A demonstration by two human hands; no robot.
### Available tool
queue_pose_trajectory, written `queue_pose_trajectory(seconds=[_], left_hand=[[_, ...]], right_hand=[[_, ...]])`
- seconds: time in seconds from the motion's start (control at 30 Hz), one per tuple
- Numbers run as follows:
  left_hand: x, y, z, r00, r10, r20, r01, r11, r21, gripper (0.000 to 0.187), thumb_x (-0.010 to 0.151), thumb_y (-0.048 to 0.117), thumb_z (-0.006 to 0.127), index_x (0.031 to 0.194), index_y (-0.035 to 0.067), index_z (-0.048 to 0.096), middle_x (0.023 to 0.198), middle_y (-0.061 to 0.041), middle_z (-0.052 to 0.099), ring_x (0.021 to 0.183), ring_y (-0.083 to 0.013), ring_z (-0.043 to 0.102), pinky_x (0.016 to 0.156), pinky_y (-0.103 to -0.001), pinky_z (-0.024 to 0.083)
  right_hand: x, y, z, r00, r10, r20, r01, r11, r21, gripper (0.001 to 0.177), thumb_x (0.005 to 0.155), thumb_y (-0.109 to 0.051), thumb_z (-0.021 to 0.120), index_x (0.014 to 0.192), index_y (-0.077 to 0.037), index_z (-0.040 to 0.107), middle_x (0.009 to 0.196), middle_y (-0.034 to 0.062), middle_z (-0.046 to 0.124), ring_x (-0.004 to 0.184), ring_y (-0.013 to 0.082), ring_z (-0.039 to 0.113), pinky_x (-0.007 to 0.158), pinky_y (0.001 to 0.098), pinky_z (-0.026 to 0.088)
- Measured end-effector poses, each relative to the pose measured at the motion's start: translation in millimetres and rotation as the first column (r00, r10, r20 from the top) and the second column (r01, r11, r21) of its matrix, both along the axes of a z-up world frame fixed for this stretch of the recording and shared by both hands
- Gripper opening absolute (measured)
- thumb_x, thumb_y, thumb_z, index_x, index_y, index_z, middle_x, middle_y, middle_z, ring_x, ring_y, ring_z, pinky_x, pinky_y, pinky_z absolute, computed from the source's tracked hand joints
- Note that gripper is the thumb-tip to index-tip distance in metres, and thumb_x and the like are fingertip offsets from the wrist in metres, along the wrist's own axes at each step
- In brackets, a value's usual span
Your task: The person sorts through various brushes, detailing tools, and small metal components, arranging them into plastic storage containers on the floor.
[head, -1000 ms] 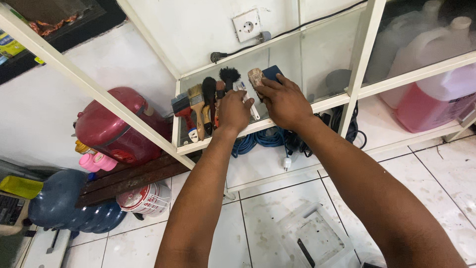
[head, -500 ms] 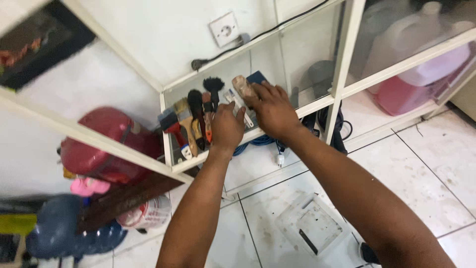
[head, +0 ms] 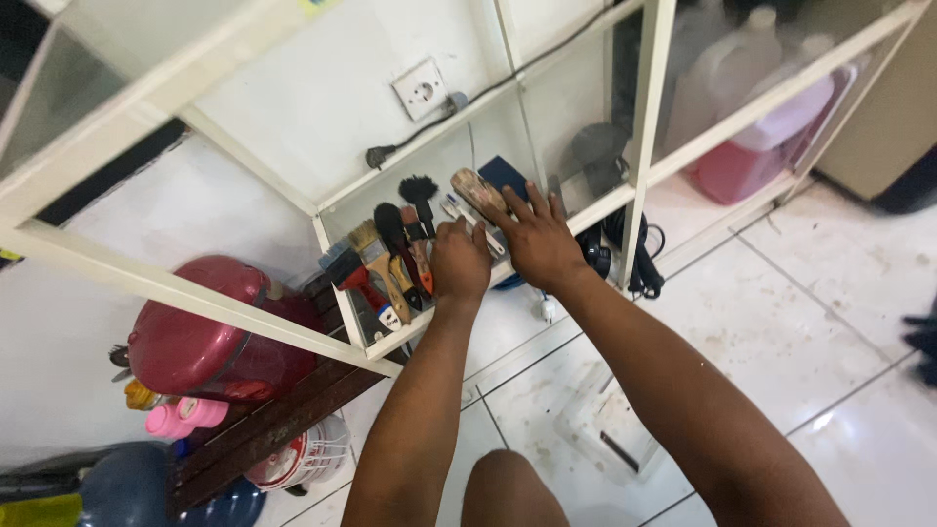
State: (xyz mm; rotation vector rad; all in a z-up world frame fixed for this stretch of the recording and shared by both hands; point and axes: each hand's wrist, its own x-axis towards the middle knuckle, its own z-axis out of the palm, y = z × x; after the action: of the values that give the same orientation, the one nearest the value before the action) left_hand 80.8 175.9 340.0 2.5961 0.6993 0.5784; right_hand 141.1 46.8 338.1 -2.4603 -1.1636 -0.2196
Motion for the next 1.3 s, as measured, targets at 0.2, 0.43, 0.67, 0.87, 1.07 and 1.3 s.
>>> queue_pose_trajectory(seconds=[0.2, 0.43, 0.67, 0.87, 1.07, 1.3], left_hand=[[2, -1, -6, 1.0, 0.011, 0.029, -0.01, 0.999, -0.041, 0.04, 0.1, 0.029, 0.052, 0.124, -0.001, 0.065, 0.11, -0.018, 0.063, 0.105, -0.0385, 0.067, 0.086, -0.047, 0.056], [1, -4, -1, 0.997, 0.03, 0.071, -0.022, 0.995, -0.101, 0.04, 0.101, 0.036, 0.055, 0.117, 0.003, 0.07, 0.106, -0.016, 0.064, 0.098, -0.035, 0.069, 0.08, -0.044, 0.058], [-2, -5, 0, 0.997, -0.005, 0.077, 0.013, 0.994, -0.106, 0.043, 0.101, 0.041, 0.057, 0.12, 0.004, 0.069, 0.106, -0.017, 0.062, 0.1, -0.0382, 0.067, 0.079, -0.046, 0.058], [3, -5, -8, 0.999, 0.025, -0.021, -0.027, 0.995, -0.098, 0.043, 0.097, 0.042, 0.059, 0.123, 0.009, 0.067, 0.107, -0.014, 0.061, 0.099, -0.0354, 0.068, 0.083, -0.047, 0.057], [-11, -22, 5, 1.0, 0.015, 0.019, -0.015, 1.0, 0.0, 0.048, 0.1, 0.046, 0.055, 0.124, 0.006, 0.065, 0.098, -0.013, 0.06, 0.094, -0.0342, 0.068, 0.078, -0.046, 0.056], [-1, -8, -31, 0.892, -0.215, 0.398, 0.054, 0.925, 0.377, 0.025, 0.091, 0.032, 0.073, 0.096, 0.008, 0.071, 0.069, -0.008, 0.054, 0.065, -0.0315, 0.067, 0.055, -0.043, 0.055]], right_hand=[[4, -3, 9, 0.999, -0.02, 0.035, 0.021, 0.999, -0.027, 0.042, 0.099, -0.017, 0.05, 0.14, -0.025, 0.051, 0.145, 0.0127, 0.049, 0.14, 0.0415, 0.04, 0.113, 0.0664, 0.03], [27, -5, 2, 0.99, 0.087, 0.108, -0.099, 0.99, 0.104, 0.023, 0.097, -0.022, 0.06, 0.12, -0.019, 0.054, 0.131, 0.0134, 0.053, 0.136, 0.0449, 0.043, 0.11, 0.0742, 0.026], [29, -14, 18, 0.995, 0.102, 0.004, -0.102, 0.993, -0.066, 0.026, 0.099, -0.025, 0.055, 0.125, -0.021, 0.058, 0.137, 0.0096, 0.052, 0.138, 0.0369, 0.044, 0.113, 0.0722, 0.019], [-1, -61, 41, 0.979, 0.101, -0.176, -0.112, 0.992, -0.054, 0.042, 0.096, -0.021, 0.06, 0.138, -0.018, 0.054, 0.152, 0.0138, 0.042, 0.142, 0.038, 0.037, 0.115, 0.0717, 0.016], [-20, -96, 14, 0.979, 0.105, -0.173, -0.128, 0.983, -0.131, 0.045, 0.094, -0.025, 0.061, 0.138, -0.019, 0.055, 0.15, 0.0117, 0.047, 0.142, 0.0349, 0.04, 0.115, 0.0708, 0.016], [-41, -122, 2, 0.982, 0.044, -0.183, -0.051, 0.998, -0.036, 0.039, 0.092, -0.022, 0.066, 0.13, -0.015, 0.063, 0.141, 0.0119, 0.056, 0.136, 0.0352, 0.047, 0.114, 0.0694, 0.023]])
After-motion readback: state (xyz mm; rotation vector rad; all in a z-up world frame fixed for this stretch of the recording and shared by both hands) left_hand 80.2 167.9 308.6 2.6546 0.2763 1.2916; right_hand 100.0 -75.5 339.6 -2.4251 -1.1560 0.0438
